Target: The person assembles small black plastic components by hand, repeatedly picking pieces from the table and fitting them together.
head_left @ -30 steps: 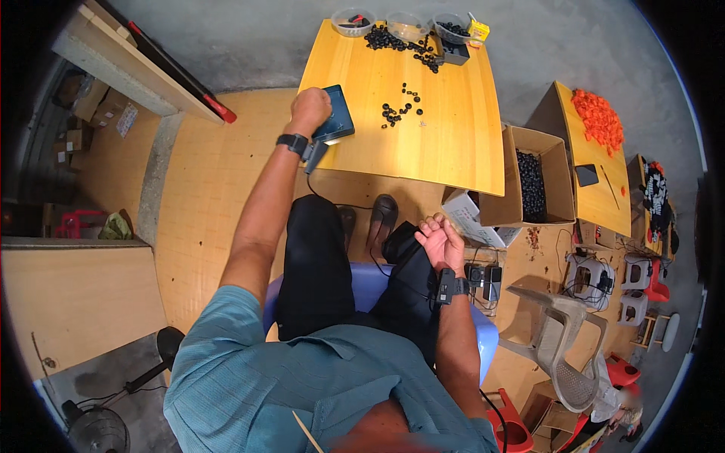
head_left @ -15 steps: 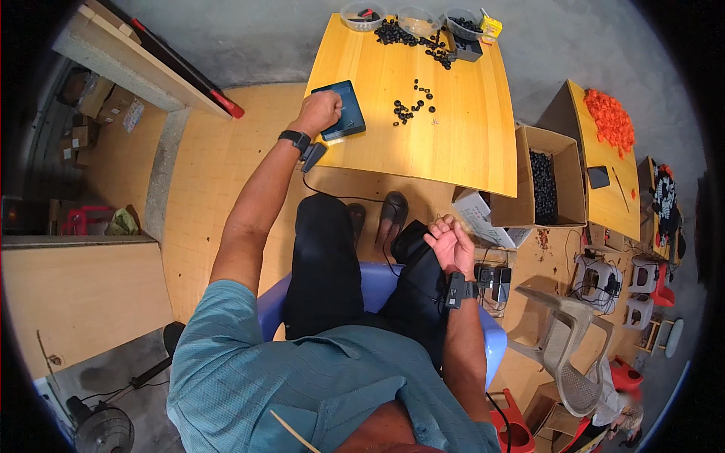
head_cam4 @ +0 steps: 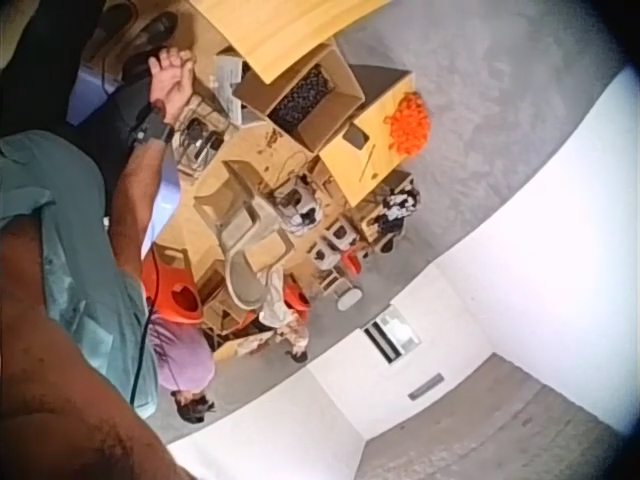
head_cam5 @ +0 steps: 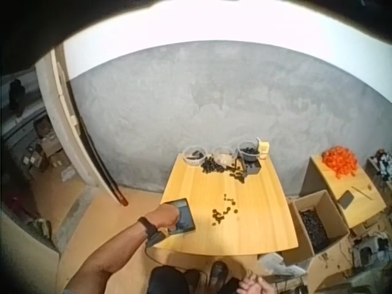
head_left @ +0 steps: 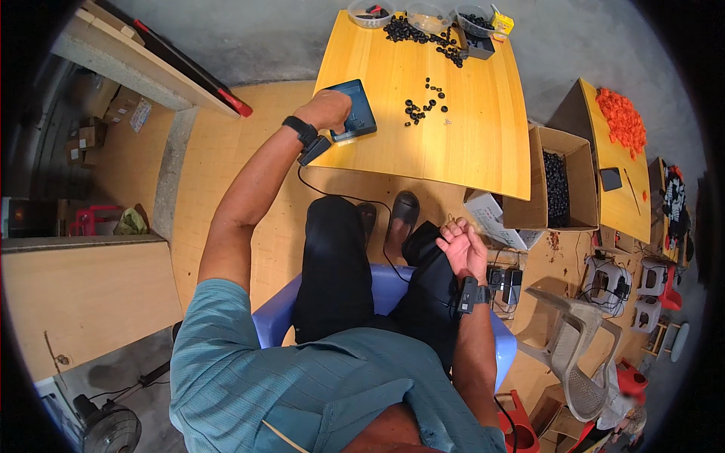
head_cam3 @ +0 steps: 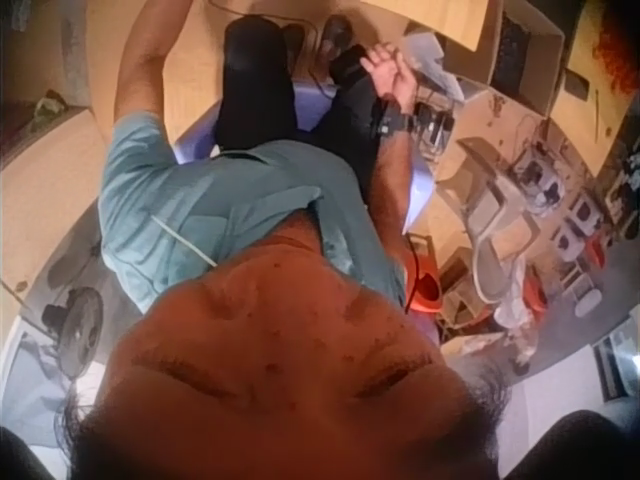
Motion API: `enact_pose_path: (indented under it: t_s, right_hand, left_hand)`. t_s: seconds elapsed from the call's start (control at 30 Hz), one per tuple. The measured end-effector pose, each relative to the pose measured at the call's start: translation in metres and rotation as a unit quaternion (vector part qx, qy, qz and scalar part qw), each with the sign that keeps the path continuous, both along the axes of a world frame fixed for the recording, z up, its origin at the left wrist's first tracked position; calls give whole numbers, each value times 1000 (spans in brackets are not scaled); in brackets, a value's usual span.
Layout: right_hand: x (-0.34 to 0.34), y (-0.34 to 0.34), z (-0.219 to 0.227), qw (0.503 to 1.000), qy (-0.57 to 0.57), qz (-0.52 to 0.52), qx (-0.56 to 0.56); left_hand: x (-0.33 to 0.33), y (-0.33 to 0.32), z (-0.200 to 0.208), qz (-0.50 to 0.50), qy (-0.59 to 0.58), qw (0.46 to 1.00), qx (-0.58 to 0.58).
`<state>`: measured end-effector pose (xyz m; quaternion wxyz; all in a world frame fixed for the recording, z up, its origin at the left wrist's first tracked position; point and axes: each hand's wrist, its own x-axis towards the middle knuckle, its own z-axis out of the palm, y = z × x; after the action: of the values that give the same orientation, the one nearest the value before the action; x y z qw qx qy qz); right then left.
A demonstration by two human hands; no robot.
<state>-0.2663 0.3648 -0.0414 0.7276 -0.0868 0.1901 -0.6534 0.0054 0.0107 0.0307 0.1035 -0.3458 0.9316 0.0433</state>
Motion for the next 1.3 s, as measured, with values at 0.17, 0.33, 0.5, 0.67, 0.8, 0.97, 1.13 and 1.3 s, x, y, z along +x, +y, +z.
enact_pose_path:
  t_s: [0.17,0.33,0.5,0.67,0.8,0.97,1.13,1.3]
  right_hand:
    - [-2,-1,-4,1000,-3,6,-8]
    - [-4,1,-7,1000,-14,9,-23]
    - [-4,0,-9,1000,-18,13,-21]
    - [-2,1,2,1000,-3,1,-1]
    - [4,-1,8,999,25,-10,28]
    - [1,1,6,1000,16,-10,22]
    - [2,-2,7,1000,20,-8,17]
    - [0,1,5,1000,5,-8,12]
  left_hand:
    - [2,-8,-19,-1,31,998,57]
    - [0,-4,-24,58,132,986,81]
    - [5,-1,-24,105,181,978,20]
    - [-5,11,-17,18,168,977,130]
    - [-6,8,-23,24,131,977,166]
    - [-9,8,-27,45,173,974,142]
    - [0,8,-31,80,236,965,79]
    - [-20,26,-22,83,293,941,148]
